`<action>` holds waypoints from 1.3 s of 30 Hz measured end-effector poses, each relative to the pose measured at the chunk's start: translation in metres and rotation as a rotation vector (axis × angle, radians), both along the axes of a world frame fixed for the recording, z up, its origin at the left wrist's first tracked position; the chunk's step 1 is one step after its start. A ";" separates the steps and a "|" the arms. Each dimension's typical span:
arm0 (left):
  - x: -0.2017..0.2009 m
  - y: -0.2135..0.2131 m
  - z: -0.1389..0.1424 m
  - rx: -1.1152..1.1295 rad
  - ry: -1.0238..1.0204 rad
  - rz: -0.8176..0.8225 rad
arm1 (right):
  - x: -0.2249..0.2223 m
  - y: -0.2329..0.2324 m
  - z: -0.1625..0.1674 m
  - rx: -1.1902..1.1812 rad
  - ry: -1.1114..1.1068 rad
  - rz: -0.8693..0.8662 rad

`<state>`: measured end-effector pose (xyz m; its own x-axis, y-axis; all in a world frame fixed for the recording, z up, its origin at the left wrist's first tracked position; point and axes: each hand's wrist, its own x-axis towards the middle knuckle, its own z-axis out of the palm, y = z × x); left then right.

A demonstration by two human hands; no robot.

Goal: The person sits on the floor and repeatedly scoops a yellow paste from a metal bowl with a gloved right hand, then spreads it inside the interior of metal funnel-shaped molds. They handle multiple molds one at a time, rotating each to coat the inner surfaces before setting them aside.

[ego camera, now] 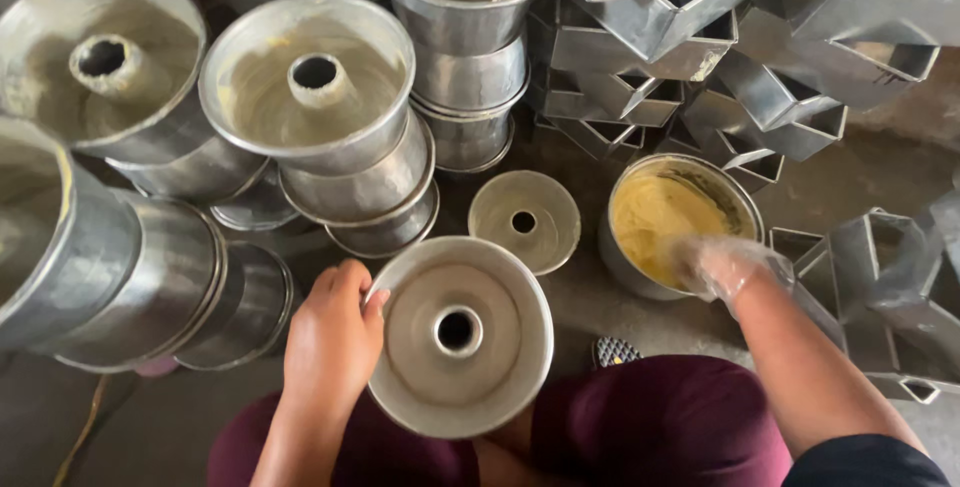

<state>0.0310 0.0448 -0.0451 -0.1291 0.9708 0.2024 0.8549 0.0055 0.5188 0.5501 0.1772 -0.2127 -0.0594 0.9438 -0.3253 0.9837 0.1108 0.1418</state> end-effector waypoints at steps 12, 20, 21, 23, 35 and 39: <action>-0.006 -0.010 0.002 0.003 0.079 -0.037 | -0.030 -0.019 0.034 -0.214 -0.084 0.308; -0.060 -0.026 0.015 -0.030 0.004 0.010 | -0.047 -0.010 0.065 0.161 0.261 0.092; -0.060 -0.026 0.010 -0.054 -0.032 0.023 | -0.050 -0.009 0.061 0.163 0.260 0.088; -0.060 -0.025 -0.002 -0.078 -0.142 0.041 | -0.057 -0.008 0.051 0.113 0.226 0.109; -0.066 -0.033 -0.052 -0.087 -0.633 0.095 | -0.081 0.003 0.023 0.022 0.181 0.147; -0.072 -0.038 -0.052 -0.131 -1.036 0.039 | -0.088 0.007 0.026 0.027 0.193 0.144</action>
<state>-0.0413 0.0066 -0.0970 -0.2106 0.9686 -0.1320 -0.0101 0.1328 0.9911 0.4618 0.1842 -0.1870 -0.2530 0.9291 -0.2698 0.9671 0.2509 -0.0429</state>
